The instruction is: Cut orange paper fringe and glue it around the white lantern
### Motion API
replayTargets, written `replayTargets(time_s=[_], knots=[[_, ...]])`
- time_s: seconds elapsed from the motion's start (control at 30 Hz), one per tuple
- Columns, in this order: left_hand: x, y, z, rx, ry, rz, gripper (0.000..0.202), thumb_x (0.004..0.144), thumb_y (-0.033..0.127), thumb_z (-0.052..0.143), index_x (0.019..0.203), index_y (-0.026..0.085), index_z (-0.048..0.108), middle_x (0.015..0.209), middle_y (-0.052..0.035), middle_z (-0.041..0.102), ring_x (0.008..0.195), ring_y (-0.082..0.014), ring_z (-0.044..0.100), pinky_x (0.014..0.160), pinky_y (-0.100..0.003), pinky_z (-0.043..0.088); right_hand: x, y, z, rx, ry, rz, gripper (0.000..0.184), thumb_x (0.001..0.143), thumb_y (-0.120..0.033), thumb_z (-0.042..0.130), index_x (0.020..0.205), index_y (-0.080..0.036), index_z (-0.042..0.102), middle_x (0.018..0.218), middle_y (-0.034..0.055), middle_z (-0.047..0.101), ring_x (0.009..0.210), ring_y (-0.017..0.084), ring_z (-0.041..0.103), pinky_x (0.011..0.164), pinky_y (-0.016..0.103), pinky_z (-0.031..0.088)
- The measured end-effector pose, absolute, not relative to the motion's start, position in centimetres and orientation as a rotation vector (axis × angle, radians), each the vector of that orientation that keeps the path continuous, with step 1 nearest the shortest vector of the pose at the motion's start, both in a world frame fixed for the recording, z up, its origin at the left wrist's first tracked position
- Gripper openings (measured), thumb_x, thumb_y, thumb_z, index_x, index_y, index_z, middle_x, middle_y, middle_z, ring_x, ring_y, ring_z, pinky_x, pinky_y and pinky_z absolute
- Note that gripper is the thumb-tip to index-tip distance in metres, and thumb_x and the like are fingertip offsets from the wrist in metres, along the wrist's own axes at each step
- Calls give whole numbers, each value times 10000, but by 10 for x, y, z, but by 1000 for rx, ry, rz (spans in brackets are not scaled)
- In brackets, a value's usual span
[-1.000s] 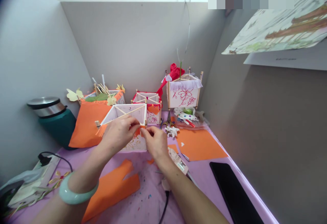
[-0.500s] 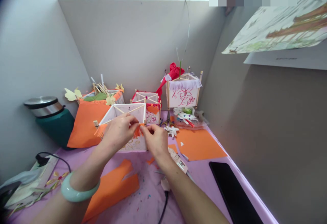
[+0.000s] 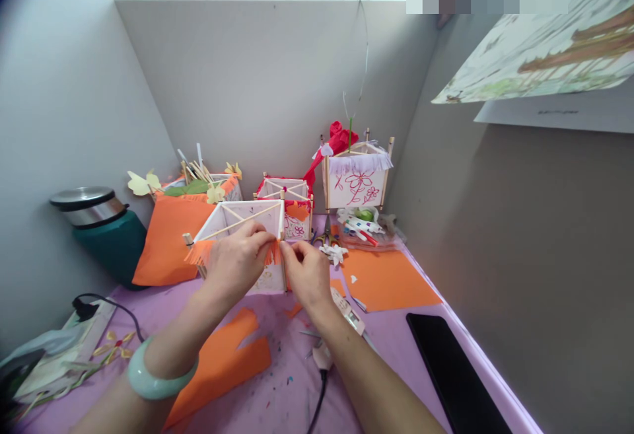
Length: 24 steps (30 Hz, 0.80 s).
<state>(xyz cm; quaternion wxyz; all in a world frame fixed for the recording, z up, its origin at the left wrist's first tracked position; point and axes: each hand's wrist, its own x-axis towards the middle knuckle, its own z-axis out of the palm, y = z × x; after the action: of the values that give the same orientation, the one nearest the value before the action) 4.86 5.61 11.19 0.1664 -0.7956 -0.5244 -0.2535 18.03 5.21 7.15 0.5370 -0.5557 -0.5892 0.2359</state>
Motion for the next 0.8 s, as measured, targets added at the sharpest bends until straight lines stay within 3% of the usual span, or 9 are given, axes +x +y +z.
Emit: replayTargets(time_s=[0.23, 0.33, 0.43, 0.53, 0.63, 0.7, 0.8], knots=[[51, 52, 101, -2175, -1327, -722, 255, 884, 142, 442, 887, 211, 688, 979, -50, 666, 766, -175, 613, 526, -284, 364, 185, 48, 68, -1298, -1442, 537, 343, 869, -447, 514, 692, -168, 607, 574, -18, 566, 527, 115, 500, 521, 212, 353], [51, 51, 96, -2144, -1287, -769, 244, 878, 133, 450, 903, 208, 682, 1051, -64, 657, 825, -183, 620, 536, -278, 382, 186, 43, 68, -1294, -1476, 429, 328, 890, -409, 503, 699, -166, 613, 615, -5, 586, 574, 123, 518, 551, 218, 366], [51, 50, 92, -2154, -1305, -765, 242, 867, 123, 461, 917, 216, 678, 983, -59, 665, 795, -188, 624, 508, -276, 384, 189, 37, 71, -1278, -1501, 262, 300, 904, -362, 502, 719, -160, 625, 684, 15, 602, 642, 134, 540, 608, 233, 389], [47, 49, 93, -2216, -1289, -842, 286, 855, 101, 466, 1036, 216, 655, 979, -49, 678, 772, -180, 635, 519, -270, 422, 193, 31, 78, -1219, -1499, 118, 260, 915, -333, 502, 783, -154, 636, 747, 27, 601, 660, 129, 545, 641, 244, 411], [31, 47, 98, -2207, -1243, -1153, 345, 863, 94, 462, 1162, 199, 596, 1104, -64, 664, 866, -166, 646, 656, -262, 491, 196, 25, 84, -1155, -1491, -7, 224, 924, -291, 495, 823, -152, 638, 768, 34, 596, 663, 128, 548, 639, 251, 428], [16, 44, 101, -2076, -1254, -1398, 267, 870, 119, 481, 1084, 188, 624, 1059, -68, 671, 906, -167, 644, 753, -269, 500, 197, 22, 85, -1120, -1516, -64, 203, 925, -254, 491, 835, -156, 645, 780, 43, 614, 701, 139, 572, 658, 260, 448], [-7, 38, 99, -1950, -1279, -1488, 140, 866, 159, 524, 918, 180, 651, 909, -50, 693, 821, -164, 658, 732, -268, 503, 193, 21, 82, -1045, -1651, -114, 200, 928, -188, 467, 973, -161, 660, 941, 77, 677, 881, 165, 629, 782, 282, 492]])
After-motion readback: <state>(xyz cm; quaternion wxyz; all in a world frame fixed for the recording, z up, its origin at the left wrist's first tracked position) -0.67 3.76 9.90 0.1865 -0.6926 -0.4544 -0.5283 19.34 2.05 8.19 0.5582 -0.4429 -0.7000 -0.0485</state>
